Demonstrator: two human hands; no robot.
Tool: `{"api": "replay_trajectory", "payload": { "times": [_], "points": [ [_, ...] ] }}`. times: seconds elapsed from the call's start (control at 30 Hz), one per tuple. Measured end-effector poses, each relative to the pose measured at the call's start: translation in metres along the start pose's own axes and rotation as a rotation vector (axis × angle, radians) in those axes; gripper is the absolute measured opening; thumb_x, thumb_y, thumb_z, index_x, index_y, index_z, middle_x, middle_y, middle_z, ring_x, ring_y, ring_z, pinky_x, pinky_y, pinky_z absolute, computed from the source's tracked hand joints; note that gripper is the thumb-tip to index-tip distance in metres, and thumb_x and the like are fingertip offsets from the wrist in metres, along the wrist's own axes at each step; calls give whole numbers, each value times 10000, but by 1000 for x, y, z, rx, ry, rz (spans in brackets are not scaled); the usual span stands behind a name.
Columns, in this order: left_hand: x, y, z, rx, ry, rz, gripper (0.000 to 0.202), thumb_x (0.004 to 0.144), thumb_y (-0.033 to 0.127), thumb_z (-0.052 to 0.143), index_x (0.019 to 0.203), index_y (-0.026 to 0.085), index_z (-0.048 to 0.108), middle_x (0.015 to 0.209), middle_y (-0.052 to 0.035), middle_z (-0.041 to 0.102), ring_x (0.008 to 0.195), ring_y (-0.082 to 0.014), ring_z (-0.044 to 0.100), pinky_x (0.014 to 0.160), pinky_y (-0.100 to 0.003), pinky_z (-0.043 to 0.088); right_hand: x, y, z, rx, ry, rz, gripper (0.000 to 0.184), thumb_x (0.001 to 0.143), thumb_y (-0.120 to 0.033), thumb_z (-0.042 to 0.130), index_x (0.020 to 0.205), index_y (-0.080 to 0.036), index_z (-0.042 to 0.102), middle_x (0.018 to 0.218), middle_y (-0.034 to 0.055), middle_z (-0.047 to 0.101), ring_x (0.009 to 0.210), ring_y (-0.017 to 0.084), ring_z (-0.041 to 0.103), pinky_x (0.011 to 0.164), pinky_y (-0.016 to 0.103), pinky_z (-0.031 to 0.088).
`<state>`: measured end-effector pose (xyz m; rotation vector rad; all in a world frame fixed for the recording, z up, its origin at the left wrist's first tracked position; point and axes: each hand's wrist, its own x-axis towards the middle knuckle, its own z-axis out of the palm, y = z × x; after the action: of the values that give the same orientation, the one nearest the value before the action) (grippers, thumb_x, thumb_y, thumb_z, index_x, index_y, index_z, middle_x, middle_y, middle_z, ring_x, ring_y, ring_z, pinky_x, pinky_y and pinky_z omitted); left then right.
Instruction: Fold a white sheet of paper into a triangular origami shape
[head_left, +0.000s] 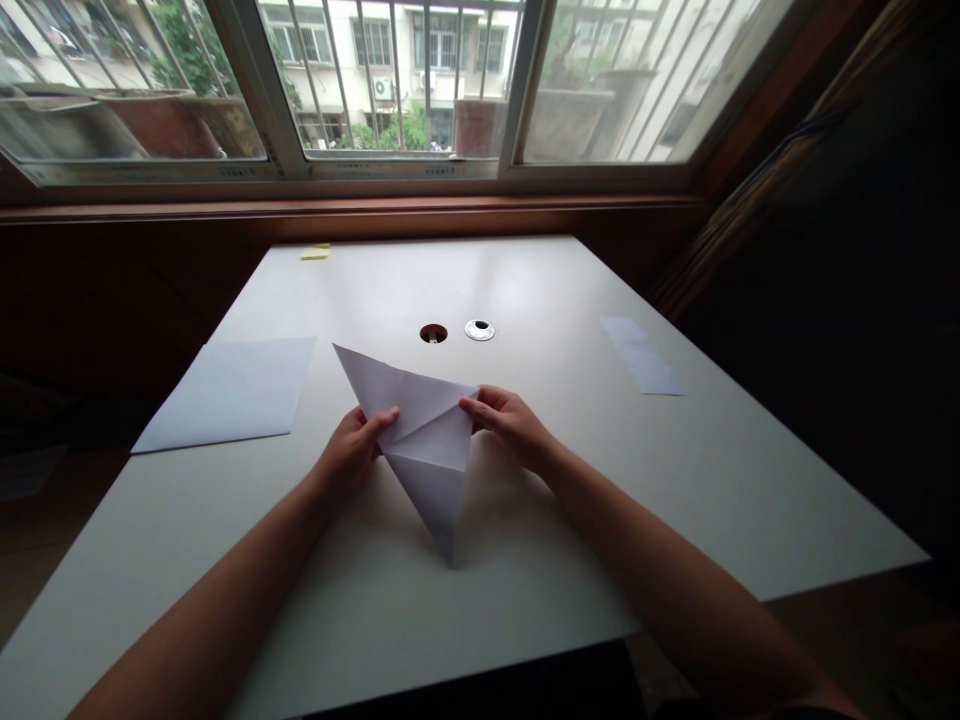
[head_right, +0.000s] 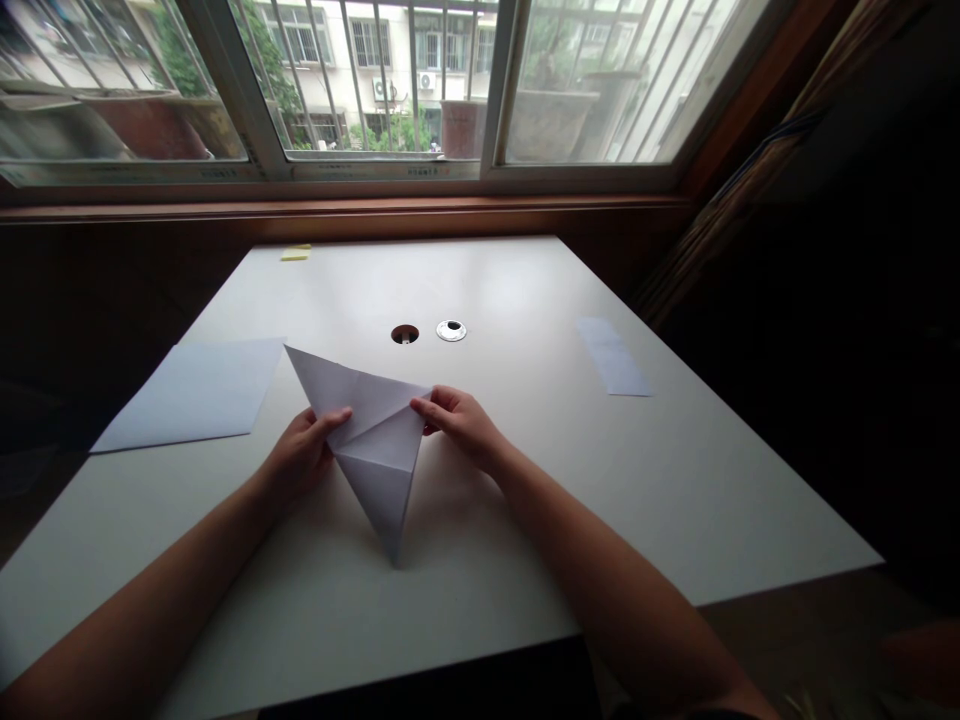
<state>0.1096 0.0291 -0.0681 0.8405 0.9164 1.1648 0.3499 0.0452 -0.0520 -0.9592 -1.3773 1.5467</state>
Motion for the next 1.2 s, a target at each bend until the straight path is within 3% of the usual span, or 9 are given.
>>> {"api": "replay_trajectory", "payload": {
  "times": [0.23, 0.63, 1.2],
  "points": [
    [0, 0, -1, 3, 25, 13, 352, 744, 323, 778, 1006, 100, 704, 957, -118, 740, 833, -238, 708, 721, -303, 570, -1, 0, 0, 43, 9, -30, 373, 803, -435, 732, 1083, -204, 648, 775, 8, 650, 689, 152, 609, 653, 292, 499],
    [-1, -3, -3, 132, -30, 140, 384, 701, 294, 823, 1035, 140, 711, 1057, -112, 729, 965, -271, 671, 889, -388, 523, 0, 3, -1, 35, 14, -59, 290, 841, -452, 683, 965, -190, 675, 819, 20, 645, 703, 144, 598, 664, 288, 505],
    [-2, -3, -1, 200, -6, 141, 399, 636, 286, 860, 984, 137, 734, 997, -104, 742, 934, -288, 668, 849, -397, 528, -1, 1, -1, 14, 43, -17, 304, 818, -478, 686, 856, -176, 668, 792, 14, 618, 726, 142, 580, 668, 274, 499]
  ]
}}
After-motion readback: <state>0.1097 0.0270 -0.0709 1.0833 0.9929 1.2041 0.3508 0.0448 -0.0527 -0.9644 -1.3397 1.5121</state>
